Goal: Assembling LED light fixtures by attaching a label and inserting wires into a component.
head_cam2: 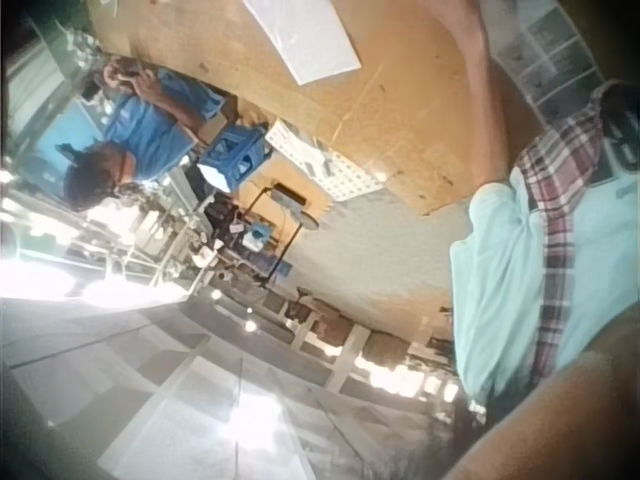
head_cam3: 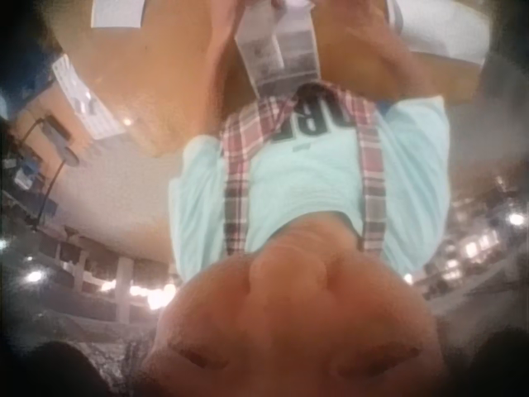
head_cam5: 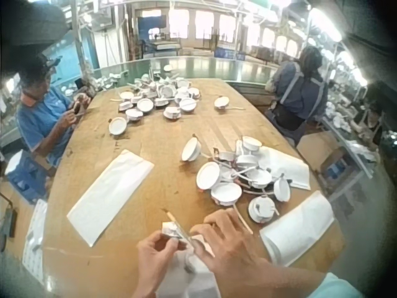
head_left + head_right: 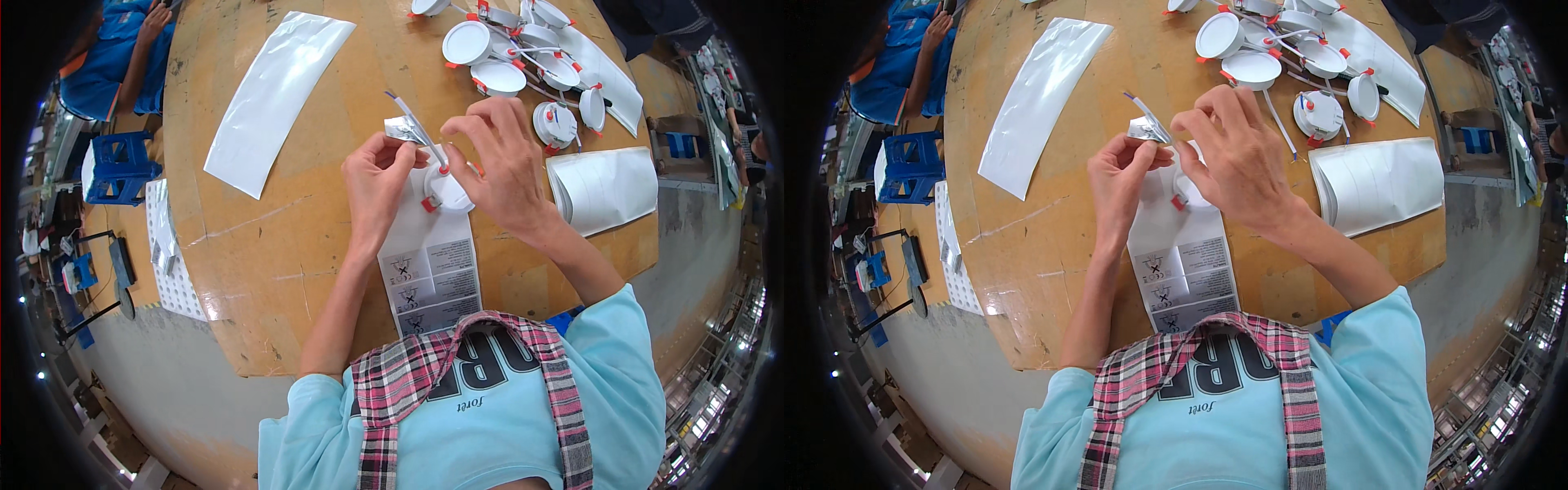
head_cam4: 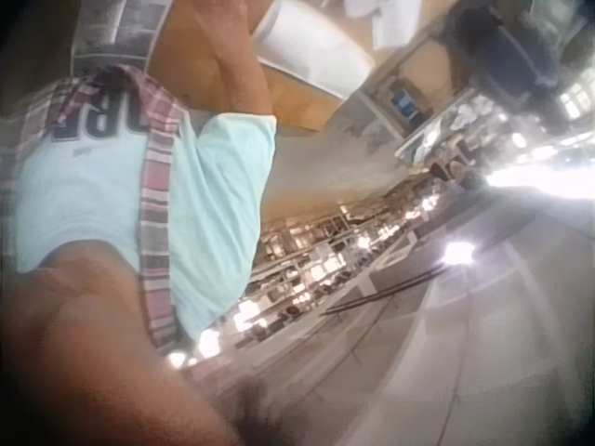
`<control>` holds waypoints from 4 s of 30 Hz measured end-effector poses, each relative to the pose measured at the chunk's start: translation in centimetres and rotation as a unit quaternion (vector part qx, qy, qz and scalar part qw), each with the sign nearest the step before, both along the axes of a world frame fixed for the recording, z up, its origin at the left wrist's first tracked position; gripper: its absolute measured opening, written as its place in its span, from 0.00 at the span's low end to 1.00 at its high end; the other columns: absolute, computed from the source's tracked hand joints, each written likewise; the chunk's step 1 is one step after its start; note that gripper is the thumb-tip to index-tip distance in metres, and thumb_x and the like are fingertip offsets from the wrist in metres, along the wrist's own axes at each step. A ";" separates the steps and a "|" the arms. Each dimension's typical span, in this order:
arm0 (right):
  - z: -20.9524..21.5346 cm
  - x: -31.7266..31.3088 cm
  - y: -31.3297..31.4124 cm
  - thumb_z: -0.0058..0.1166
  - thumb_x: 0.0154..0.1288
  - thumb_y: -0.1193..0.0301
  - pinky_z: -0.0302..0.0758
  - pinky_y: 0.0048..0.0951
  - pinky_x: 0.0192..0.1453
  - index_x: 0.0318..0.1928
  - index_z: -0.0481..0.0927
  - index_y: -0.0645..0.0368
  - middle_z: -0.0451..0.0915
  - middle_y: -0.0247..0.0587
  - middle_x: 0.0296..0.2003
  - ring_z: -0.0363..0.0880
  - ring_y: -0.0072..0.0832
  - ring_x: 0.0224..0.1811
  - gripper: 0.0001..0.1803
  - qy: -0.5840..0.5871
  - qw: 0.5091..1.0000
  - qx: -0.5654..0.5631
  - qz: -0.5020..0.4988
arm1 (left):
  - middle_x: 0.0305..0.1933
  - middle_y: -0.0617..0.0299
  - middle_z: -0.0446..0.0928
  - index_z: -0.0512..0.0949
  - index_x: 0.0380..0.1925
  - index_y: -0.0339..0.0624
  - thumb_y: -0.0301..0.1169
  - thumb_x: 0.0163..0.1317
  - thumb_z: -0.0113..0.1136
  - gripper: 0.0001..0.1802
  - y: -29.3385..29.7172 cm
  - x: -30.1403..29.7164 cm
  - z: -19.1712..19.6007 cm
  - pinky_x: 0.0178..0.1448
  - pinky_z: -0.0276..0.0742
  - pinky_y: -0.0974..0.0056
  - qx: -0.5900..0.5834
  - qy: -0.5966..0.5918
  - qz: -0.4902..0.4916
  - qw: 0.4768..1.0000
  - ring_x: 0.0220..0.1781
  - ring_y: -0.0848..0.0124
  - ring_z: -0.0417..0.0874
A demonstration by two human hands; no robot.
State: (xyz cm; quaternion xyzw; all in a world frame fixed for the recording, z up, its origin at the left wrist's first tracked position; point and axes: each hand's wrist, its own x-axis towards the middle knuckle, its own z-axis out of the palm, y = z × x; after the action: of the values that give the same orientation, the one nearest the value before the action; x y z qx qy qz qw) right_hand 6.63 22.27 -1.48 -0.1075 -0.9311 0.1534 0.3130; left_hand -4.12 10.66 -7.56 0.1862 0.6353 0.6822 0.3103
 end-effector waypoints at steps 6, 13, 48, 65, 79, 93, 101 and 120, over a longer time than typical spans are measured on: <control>-0.8 -1.1 0.4 0.61 0.47 0.77 0.74 0.32 0.45 0.37 0.77 0.61 0.73 0.39 0.38 0.73 0.37 0.44 0.13 -0.019 0.994 0.043 0.097 | 0.32 0.58 0.82 0.80 0.36 0.29 0.25 0.61 0.59 0.08 0.2 0.4 1.0 0.43 0.78 0.70 -0.006 0.059 -0.005 0.998 0.34 0.75 0.83; 0.3 -1.2 0.4 0.61 0.46 0.77 0.76 0.33 0.50 0.39 0.78 0.61 0.76 0.39 0.39 0.75 0.36 0.48 0.16 -0.032 0.994 0.046 0.099 | 0.29 0.62 0.82 0.80 0.35 0.31 0.24 0.61 0.59 0.06 -0.4 0.5 3.0 0.38 0.77 0.72 -0.034 0.156 -0.004 0.987 0.31 0.79 0.81; -3.2 0.2 -0.2 0.59 0.51 0.73 0.74 0.34 0.28 0.26 0.77 0.57 0.78 0.37 0.22 0.79 0.34 0.26 0.04 -0.081 0.984 -0.160 -0.011 | 0.21 0.63 0.78 0.79 0.27 0.31 0.27 0.55 0.57 0.08 -0.3 0.2 1.3 0.30 0.76 0.69 -0.150 0.154 -0.096 0.972 0.24 0.79 0.78; -2.4 0.3 -0.5 0.59 0.51 0.74 0.73 0.32 0.31 0.26 0.76 0.59 0.76 0.36 0.24 0.76 0.32 0.30 0.04 -0.075 0.997 0.015 0.030 | 0.27 0.58 0.83 0.81 0.31 0.32 0.25 0.57 0.59 0.07 -0.2 0.5 1.5 0.37 0.79 0.71 -0.127 0.217 -0.063 0.966 0.32 0.75 0.84; -3.0 0.2 -0.4 0.60 0.53 0.73 0.74 0.32 0.29 0.31 0.77 0.57 0.79 0.37 0.25 0.79 0.33 0.28 0.06 -0.082 0.989 -0.122 -0.002 | 0.29 0.59 0.83 0.81 0.31 0.30 0.25 0.59 0.58 0.07 -0.3 0.2 1.7 0.39 0.79 0.72 -0.107 0.092 -0.078 0.987 0.32 0.75 0.84; -3.0 0.3 -0.6 0.57 0.55 0.73 0.73 0.36 0.28 0.28 0.75 0.58 0.78 0.39 0.23 0.79 0.35 0.27 0.04 -0.098 0.989 -0.107 -0.006 | 0.25 0.61 0.82 0.80 0.29 0.31 0.26 0.57 0.60 0.07 -0.4 0.1 2.0 0.36 0.78 0.70 -0.137 0.155 -0.097 0.974 0.28 0.77 0.82; -2.9 0.4 -0.5 0.58 0.53 0.73 0.72 0.35 0.27 0.27 0.76 0.58 0.78 0.38 0.22 0.79 0.35 0.26 0.04 -0.083 0.991 -0.105 -0.028 | 0.29 0.59 0.84 0.82 0.32 0.31 0.26 0.57 0.61 0.08 -0.1 0.7 2.0 0.41 0.79 0.70 -0.084 0.176 -0.059 0.979 0.33 0.74 0.85; -3.0 0.3 -0.9 0.59 0.50 0.76 0.72 0.33 0.26 0.26 0.75 0.57 0.76 0.36 0.22 0.78 0.32 0.26 0.04 -0.046 0.993 -0.103 -0.015 | 0.31 0.58 0.83 0.80 0.33 0.30 0.25 0.58 0.58 0.07 -0.4 0.0 1.8 0.41 0.78 0.72 -0.087 0.096 -0.056 0.990 0.34 0.76 0.83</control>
State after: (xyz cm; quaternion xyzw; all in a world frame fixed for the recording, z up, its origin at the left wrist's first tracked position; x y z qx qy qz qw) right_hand 6.91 21.40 -4.50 -0.1602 -0.9219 0.2389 0.2595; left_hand -4.13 10.21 -5.74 0.2585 0.7074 0.5851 0.3006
